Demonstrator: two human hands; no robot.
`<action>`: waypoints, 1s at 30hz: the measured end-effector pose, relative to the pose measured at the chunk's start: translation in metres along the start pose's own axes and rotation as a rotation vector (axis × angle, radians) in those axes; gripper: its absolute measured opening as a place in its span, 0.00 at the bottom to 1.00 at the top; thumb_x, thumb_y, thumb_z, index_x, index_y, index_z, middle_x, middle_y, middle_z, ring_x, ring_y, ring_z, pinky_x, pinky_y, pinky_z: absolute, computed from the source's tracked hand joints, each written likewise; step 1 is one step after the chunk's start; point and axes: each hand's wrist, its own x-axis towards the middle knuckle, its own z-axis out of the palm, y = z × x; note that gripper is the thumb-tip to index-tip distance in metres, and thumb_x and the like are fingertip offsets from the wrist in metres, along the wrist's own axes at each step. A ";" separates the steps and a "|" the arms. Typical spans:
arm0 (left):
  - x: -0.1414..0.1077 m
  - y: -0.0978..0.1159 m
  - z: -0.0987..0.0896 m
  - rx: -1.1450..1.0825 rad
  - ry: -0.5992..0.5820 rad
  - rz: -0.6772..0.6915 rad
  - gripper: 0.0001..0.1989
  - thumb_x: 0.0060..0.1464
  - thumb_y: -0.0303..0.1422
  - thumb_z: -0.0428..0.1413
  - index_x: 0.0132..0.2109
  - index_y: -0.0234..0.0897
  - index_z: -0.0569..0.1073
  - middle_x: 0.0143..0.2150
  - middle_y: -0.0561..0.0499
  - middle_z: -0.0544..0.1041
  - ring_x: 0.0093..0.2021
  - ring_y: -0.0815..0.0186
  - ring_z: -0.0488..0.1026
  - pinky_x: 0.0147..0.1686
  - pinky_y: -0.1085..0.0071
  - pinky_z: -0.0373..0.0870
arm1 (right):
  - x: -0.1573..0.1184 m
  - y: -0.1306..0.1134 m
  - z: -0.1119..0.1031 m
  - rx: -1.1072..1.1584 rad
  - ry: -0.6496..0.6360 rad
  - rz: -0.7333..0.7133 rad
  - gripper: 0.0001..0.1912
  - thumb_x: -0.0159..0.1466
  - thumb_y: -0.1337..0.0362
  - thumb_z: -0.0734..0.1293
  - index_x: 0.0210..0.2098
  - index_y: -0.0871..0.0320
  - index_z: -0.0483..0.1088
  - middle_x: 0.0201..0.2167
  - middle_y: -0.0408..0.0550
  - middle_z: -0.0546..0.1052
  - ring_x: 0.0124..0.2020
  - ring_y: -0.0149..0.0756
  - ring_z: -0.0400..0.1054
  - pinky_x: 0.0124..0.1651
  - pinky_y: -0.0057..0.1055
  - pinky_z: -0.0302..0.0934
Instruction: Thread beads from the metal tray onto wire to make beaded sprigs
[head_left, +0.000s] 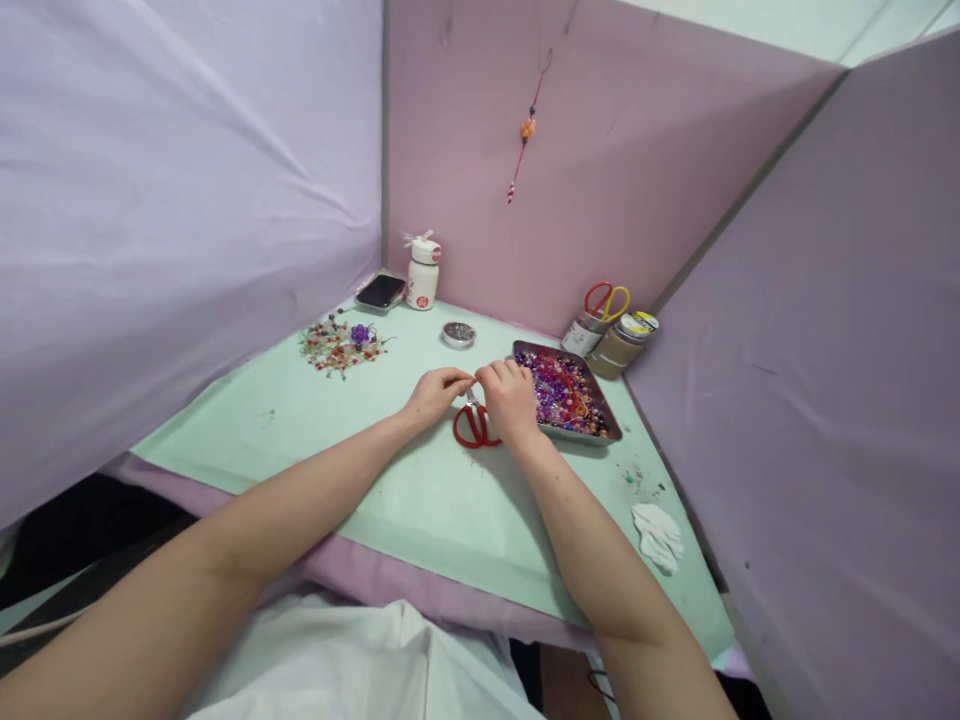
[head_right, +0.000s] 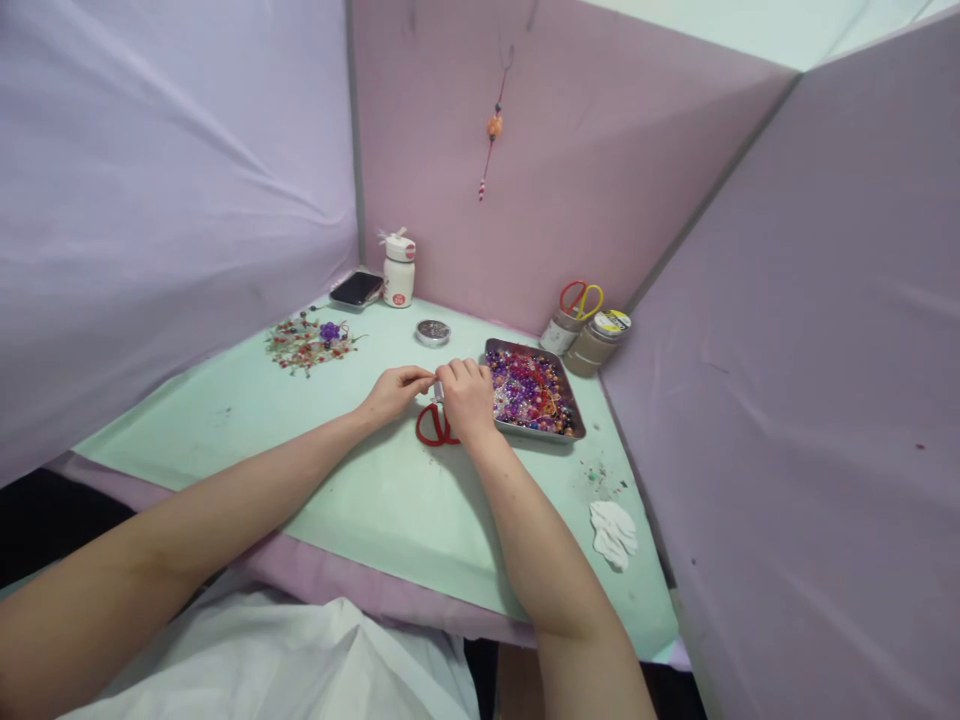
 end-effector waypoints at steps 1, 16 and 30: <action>0.000 0.000 0.000 0.015 -0.007 0.000 0.11 0.50 0.38 0.54 0.31 0.35 0.76 0.29 0.51 0.76 0.32 0.66 0.70 0.37 0.69 0.65 | 0.000 0.000 0.000 0.004 -0.009 0.003 0.08 0.67 0.63 0.59 0.36 0.56 0.68 0.35 0.49 0.74 0.39 0.40 0.59 0.41 0.36 0.45; -0.002 0.005 -0.001 0.025 -0.035 -0.018 0.10 0.49 0.37 0.53 0.31 0.36 0.76 0.26 0.52 0.72 0.29 0.67 0.66 0.34 0.70 0.63 | 0.001 0.005 0.011 0.220 -0.044 0.090 0.08 0.68 0.65 0.59 0.45 0.57 0.65 0.35 0.48 0.77 0.40 0.40 0.65 0.43 0.35 0.46; -0.003 0.005 0.000 0.072 -0.078 -0.019 0.10 0.49 0.37 0.53 0.31 0.36 0.76 0.26 0.53 0.73 0.29 0.67 0.66 0.33 0.70 0.64 | 0.001 0.010 0.005 0.248 -0.129 0.019 0.06 0.67 0.65 0.60 0.38 0.55 0.69 0.37 0.46 0.77 0.41 0.39 0.65 0.42 0.35 0.46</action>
